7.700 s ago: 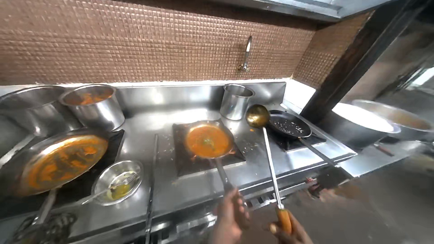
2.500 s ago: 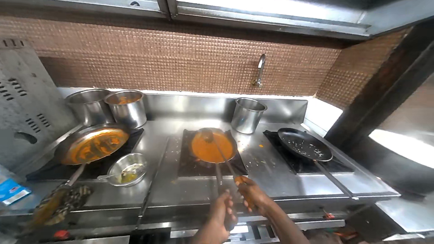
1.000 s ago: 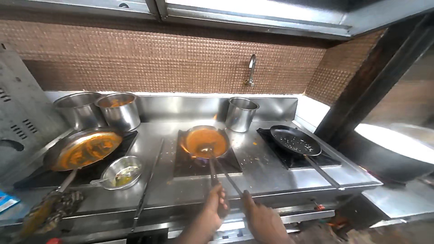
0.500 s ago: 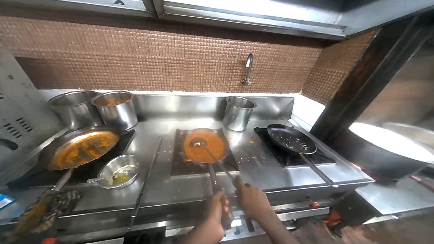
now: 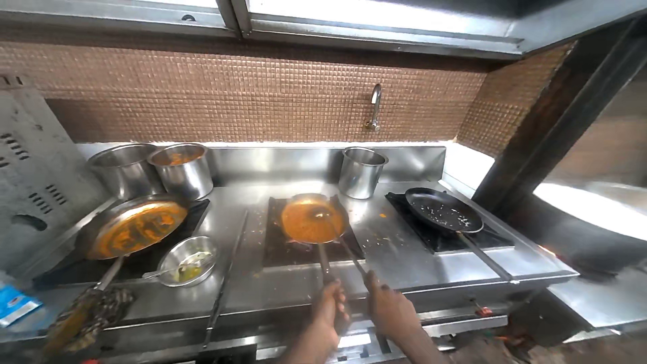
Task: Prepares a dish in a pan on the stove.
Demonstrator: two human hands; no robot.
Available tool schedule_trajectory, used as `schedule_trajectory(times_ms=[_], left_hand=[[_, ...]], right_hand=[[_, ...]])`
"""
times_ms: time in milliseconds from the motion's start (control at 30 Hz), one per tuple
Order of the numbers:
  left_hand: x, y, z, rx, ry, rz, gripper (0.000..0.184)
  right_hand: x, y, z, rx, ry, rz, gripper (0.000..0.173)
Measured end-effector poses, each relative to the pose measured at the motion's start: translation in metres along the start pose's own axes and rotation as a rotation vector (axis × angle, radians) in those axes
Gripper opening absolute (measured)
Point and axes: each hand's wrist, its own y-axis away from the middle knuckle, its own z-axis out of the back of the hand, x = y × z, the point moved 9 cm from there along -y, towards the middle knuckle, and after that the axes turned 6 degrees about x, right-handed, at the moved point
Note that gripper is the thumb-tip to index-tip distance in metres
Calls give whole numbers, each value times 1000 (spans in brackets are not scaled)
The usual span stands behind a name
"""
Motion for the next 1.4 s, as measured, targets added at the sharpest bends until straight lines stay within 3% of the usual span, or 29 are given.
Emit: schedule_trajectory(times_ms=[133, 333, 467, 533, 700, 800, 933, 1100, 1300, 1400], left_hand=[[-10, -19, 2, 27, 59, 1, 30], [12, 19, -14, 4, 11, 33, 31], [-9, -19, 3, 71, 68, 17, 28], [-4, -11, 0, 75, 83, 30, 29], [11, 32, -13, 5, 35, 55, 29], [-1, 4, -1, 10, 3, 17, 27], [-9, -15, -1, 48, 75, 12, 29], [20, 33, -19, 3, 53, 47, 29], [2, -4, -2, 46, 87, 21, 30], [4, 13, -9, 34, 63, 40, 27]], right_hand=[[-6, 44, -12, -11, -13, 84, 61], [2, -9, 1, -6, -16, 39, 57], [-12, 39, -21, 18, -70, 36, 63], [-11, 51, -21, 27, -71, 90, 63], [6, -5, -2, -16, -26, 75, 55], [-5, 13, -9, 2, -51, 11, 61], [-13, 53, -17, 7, -49, 90, 64], [3, -1, 6, -37, 12, 69, 53], [-17, 37, -13, 8, -93, 49, 62], [-32, 11, -4, 27, -298, 137, 58]])
